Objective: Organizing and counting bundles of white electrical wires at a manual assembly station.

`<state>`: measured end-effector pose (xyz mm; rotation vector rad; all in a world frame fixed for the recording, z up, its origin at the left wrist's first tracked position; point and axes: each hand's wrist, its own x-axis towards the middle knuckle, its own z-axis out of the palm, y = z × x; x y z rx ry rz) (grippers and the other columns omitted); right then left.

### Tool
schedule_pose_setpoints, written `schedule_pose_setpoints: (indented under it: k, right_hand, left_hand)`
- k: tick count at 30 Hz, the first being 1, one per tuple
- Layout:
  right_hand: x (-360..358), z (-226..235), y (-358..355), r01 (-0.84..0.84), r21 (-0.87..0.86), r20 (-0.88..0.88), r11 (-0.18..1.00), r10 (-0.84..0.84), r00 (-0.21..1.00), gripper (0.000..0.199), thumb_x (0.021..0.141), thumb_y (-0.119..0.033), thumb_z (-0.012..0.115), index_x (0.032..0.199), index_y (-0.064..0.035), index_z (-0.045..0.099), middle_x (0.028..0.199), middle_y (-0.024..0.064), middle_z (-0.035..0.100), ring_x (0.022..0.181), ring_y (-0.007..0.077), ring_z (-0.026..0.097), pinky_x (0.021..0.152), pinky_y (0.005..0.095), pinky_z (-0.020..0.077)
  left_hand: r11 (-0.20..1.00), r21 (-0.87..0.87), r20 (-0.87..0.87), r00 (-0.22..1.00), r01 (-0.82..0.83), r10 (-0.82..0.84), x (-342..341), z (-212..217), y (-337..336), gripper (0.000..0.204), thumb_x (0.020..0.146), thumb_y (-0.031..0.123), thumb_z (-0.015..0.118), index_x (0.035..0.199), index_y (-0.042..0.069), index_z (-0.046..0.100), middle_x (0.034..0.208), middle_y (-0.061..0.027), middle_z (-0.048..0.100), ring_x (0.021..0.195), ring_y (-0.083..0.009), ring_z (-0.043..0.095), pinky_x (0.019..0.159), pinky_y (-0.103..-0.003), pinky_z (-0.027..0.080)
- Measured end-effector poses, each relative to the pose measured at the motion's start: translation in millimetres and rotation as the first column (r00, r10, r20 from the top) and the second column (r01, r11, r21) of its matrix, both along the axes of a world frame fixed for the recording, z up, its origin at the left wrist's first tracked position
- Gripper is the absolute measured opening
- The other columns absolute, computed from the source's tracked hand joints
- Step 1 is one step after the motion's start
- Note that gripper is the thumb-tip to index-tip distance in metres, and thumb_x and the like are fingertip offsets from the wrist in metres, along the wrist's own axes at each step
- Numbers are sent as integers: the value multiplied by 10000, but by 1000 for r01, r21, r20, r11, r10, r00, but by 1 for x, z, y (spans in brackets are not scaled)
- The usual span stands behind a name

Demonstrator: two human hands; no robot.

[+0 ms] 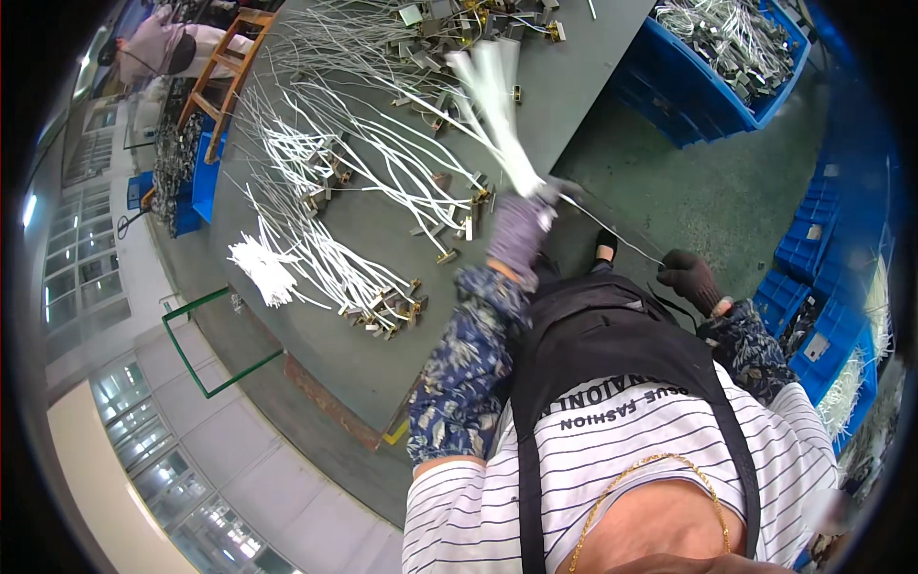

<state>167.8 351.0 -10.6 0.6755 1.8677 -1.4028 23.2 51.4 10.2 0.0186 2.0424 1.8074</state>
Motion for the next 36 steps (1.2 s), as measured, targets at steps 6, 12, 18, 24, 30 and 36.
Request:
schedule_pose_setpoints:
  k: [6, 12, 18, 24, 30, 36]
  right_hand:
    - [-30, 3, -19, 4, -44, 11, 999, -4, 1000, 215, 747, -187, 700, 884, -29, 651, 708, 12, 588, 614, 116, 496, 542, 280, 396]
    - [-136, 61, -153, -233, 99, -532, 967, 249, 809, 373, 733, -207, 755, 1046, -34, 645, 966, 84, 671, 883, 168, 623, 776, 302, 495]
    - [-200, 61, -160, -506, -69, -627, 860, 357, 692, 307, 752, -140, 714, 1030, -36, 637, 1013, 73, 655, 911, 158, 619, 795, 297, 495]
    - [-206, 57, -168, -527, -212, -521, 823, 361, 774, 187, 718, -70, 692, 893, -36, 636, 837, 79, 627, 812, 193, 612, 726, 327, 499]
    - [-141, 59, -155, -646, 260, -907, 718, 411, 92, 158, 706, -45, 705, 851, -48, 642, 828, 122, 618, 799, 301, 603, 728, 361, 498]
    - [-126, 64, -150, -305, -34, -606, 952, 223, 764, 190, 814, -169, 647, 970, -66, 613, 777, 66, 587, 713, 193, 550, 651, 321, 454]
  left_hand:
    - [599, 236, 390, 639, -765, 663, -27, 49, -51, 238, 898, 293, 623, 831, 65, 621, 675, -10, 585, 587, -132, 567, 484, -278, 438]
    - [594, -437, -277, 729, -676, 626, -12, 18, -58, 283, 863, 302, 680, 822, 23, 654, 682, -18, 581, 572, -102, 502, 496, -295, 397]
    - [676, 215, 364, 701, -704, 613, -50, 74, -100, 283, 896, 247, 617, 859, -34, 616, 766, -93, 638, 705, -208, 652, 606, -330, 569]
    - [314, 485, 798, 560, -816, 221, -60, 39, -111, 155, 928, 309, 562, 864, 172, 594, 677, 56, 510, 552, -107, 507, 453, -233, 395]
    - [41, 875, 465, 861, -482, 206, -66, -7, -101, 226, 965, 253, 475, 763, 152, 495, 574, 58, 327, 424, -56, 246, 384, -218, 205]
    - [489, 377, 460, 617, -787, 638, -43, 28, -50, 312, 934, 356, 575, 916, 45, 553, 728, -97, 594, 604, -245, 607, 571, -376, 548]
